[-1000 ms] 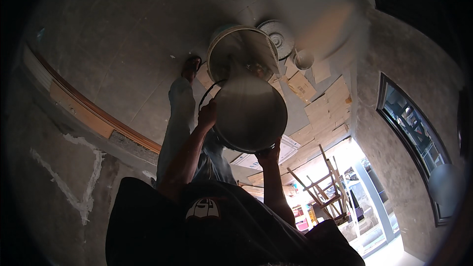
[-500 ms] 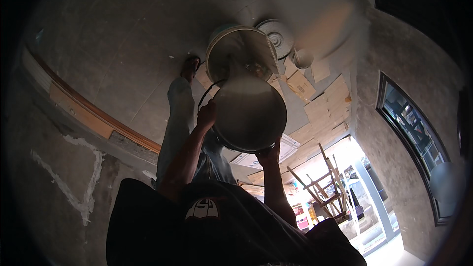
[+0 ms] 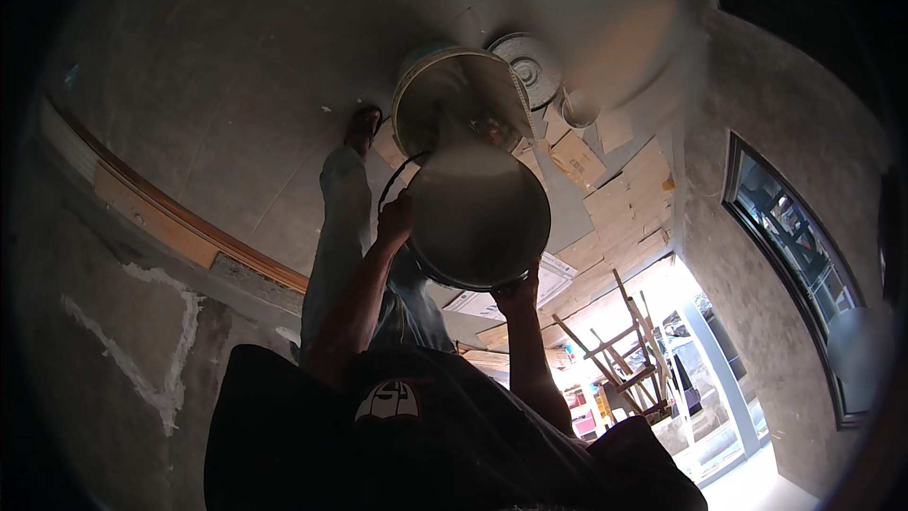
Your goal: The person pours white liquid from one bucket into another, moves a piece of cardboard, and then stirs the liquid in the bucket with a flat wooden tool.
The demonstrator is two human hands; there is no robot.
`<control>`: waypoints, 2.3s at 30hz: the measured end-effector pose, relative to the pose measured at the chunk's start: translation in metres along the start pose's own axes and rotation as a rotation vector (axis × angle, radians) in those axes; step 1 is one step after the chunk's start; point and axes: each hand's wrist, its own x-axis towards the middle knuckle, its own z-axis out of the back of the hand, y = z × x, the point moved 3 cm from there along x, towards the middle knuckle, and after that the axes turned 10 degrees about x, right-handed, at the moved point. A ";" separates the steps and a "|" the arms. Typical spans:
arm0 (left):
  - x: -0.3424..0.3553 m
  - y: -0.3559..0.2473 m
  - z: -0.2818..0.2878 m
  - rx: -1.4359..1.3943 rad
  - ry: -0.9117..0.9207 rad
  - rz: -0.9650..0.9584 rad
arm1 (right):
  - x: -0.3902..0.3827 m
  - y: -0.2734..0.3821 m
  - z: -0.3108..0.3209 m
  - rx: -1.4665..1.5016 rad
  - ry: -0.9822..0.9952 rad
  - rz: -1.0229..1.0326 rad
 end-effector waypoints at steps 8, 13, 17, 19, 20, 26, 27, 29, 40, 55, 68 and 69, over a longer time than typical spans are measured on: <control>0.005 0.004 -0.004 0.118 -0.033 -0.079 | -0.002 0.000 -0.004 -0.013 0.000 0.014; 0.011 0.007 -0.007 0.211 -0.042 -0.148 | -0.009 0.001 -0.012 -0.046 -0.014 0.041; 0.013 0.011 -0.008 0.221 -0.027 -0.138 | -0.006 0.001 -0.011 -0.065 0.031 0.047; 0.014 0.010 -0.007 0.220 -0.017 -0.130 | -0.006 0.000 -0.011 -0.051 0.031 0.046; 0.014 0.011 -0.007 0.180 -0.008 -0.108 | -0.006 0.000 -0.011 -0.030 0.008 0.035; 0.012 0.006 -0.005 0.134 0.008 -0.113 | 0.003 0.000 -0.001 0.025 -0.043 0.001; 0.012 0.007 -0.005 0.137 0.012 -0.104 | 0.002 0.000 -0.002 0.023 -0.039 0.000; 0.011 0.008 -0.005 0.176 -0.012 -0.136 | 0.000 0.000 -0.004 0.014 -0.018 0.002; 0.015 0.008 -0.007 0.188 -0.054 -0.167 | -0.014 0.005 -0.016 -0.275 0.131 0.234; 0.016 0.009 -0.008 0.179 -0.055 -0.169 | -0.006 0.004 -0.011 -0.026 -0.112 0.009; 0.000 -0.003 -0.005 0.107 -0.021 -0.103 | -0.018 0.001 -0.005 -0.066 -0.053 0.037; -0.002 -0.003 -0.005 0.091 -0.028 -0.103 | -0.017 0.000 -0.002 -0.048 -0.050 0.036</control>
